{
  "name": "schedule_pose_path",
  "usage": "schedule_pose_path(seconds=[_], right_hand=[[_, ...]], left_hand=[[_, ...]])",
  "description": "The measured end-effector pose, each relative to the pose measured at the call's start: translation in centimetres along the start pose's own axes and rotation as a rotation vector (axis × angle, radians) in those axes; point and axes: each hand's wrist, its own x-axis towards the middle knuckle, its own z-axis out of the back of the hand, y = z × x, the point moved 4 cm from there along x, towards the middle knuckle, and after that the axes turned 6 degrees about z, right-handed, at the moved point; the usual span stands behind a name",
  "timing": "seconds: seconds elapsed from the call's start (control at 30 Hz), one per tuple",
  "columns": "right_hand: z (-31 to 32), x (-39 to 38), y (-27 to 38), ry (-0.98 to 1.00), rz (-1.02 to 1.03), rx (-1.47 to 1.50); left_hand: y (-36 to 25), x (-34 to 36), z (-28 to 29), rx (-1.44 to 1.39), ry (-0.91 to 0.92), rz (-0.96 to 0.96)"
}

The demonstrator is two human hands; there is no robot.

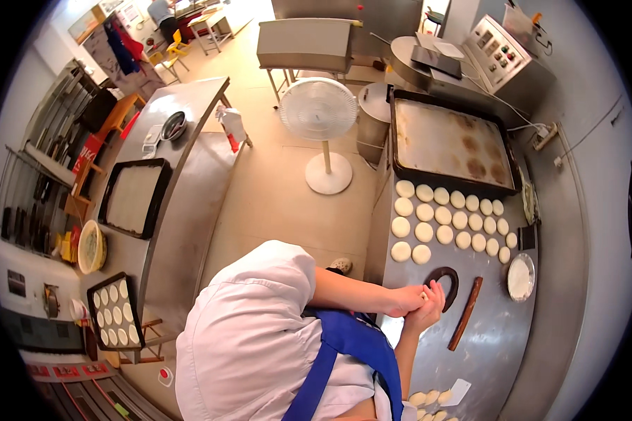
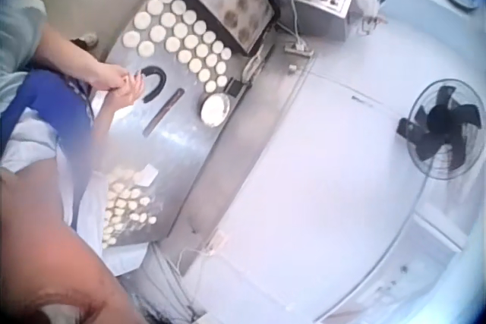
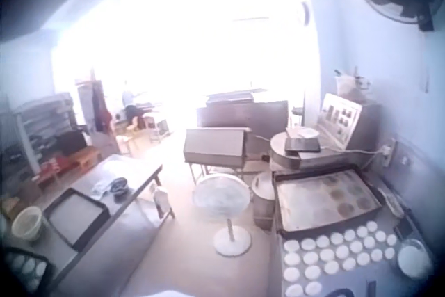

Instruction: The person prepares bread rolls by taking a portion of dough, flattening it, placing a dark filling in the center, and rolling it into a ball by hand. The person repeats this process for several pieces of dough on a metal table.

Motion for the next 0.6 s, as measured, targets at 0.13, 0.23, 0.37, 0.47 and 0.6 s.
schedule_pose_path(seconds=[0.13, 0.23, 0.37, 0.47, 0.6], right_hand=[[-0.3, 0.1, -1.9, -0.488, -0.74, 0.637], [-0.8, 1.7, 0.3, -0.281, -0.344, 0.181], [-0.5, 1.4, -0.5, -0.144, -0.526, 0.313], [-0.2, 1.8, -0.2, -0.104, -0.216, 0.117], [-0.7, 1.0, -0.3, -0.185, -0.033, -0.09]], left_hand=[[-0.2, 0.0, -0.9, -0.075, 0.077, -0.047], [-1.2, 0.1, 0.1, 0.41, -0.208, -0.264], [-0.7, 0.7, 0.7, -0.008, -0.056, -0.182], [0.2, 0.8, 0.2, -0.039, -0.073, -0.146], [0.4, 0.5, -0.7, -0.158, -0.114, -0.149]])
